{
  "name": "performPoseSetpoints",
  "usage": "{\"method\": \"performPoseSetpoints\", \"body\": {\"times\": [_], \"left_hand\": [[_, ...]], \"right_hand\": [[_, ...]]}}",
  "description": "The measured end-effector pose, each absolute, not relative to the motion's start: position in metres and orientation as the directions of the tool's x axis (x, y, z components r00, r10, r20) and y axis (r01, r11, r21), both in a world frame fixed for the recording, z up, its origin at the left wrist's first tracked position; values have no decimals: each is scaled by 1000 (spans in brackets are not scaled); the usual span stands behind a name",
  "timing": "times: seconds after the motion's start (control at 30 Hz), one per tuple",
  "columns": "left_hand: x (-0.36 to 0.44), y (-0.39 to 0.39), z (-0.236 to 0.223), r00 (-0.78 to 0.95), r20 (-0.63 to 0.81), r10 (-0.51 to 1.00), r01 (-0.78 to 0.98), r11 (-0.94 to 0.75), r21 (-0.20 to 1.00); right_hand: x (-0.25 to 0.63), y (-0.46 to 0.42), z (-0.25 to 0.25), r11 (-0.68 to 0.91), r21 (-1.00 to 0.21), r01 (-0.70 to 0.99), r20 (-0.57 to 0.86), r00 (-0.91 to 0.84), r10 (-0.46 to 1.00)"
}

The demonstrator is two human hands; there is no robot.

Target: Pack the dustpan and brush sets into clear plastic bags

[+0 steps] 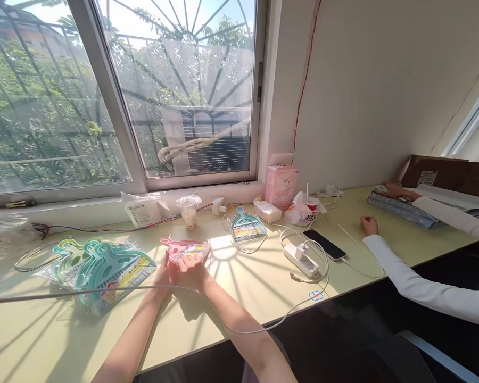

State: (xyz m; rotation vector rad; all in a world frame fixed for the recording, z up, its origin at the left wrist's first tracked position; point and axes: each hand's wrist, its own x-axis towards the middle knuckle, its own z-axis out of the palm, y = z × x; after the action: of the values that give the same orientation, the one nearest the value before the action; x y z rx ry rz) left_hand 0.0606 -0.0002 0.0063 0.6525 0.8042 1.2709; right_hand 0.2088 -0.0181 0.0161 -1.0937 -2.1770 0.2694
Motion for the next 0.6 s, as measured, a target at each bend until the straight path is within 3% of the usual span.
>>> {"method": "performPoseSetpoints", "body": {"times": [0.1,0.23,0.3,0.4,0.5,0.6], "left_hand": [[60,-1,9,-38,-247,968,-590,177,788],[63,-6,15,-78,-178,981,-621,91,778],[61,-8,15,-97,-155,983,-627,60,777],[51,-9,14,-89,-174,981,-596,88,798],[39,-8,14,-79,-157,984,-563,86,822],[33,-8,17,-9,-112,994,-531,90,842]], "right_hand": [[213,-21,15,660,-489,570,409,-519,751],[237,-21,19,483,-596,642,432,-250,866],[243,-19,17,351,-637,686,367,-129,921],[245,-11,11,235,-693,682,248,-81,965],[245,0,6,161,-836,525,183,-11,983],[247,11,5,47,-979,197,56,40,998]]}}
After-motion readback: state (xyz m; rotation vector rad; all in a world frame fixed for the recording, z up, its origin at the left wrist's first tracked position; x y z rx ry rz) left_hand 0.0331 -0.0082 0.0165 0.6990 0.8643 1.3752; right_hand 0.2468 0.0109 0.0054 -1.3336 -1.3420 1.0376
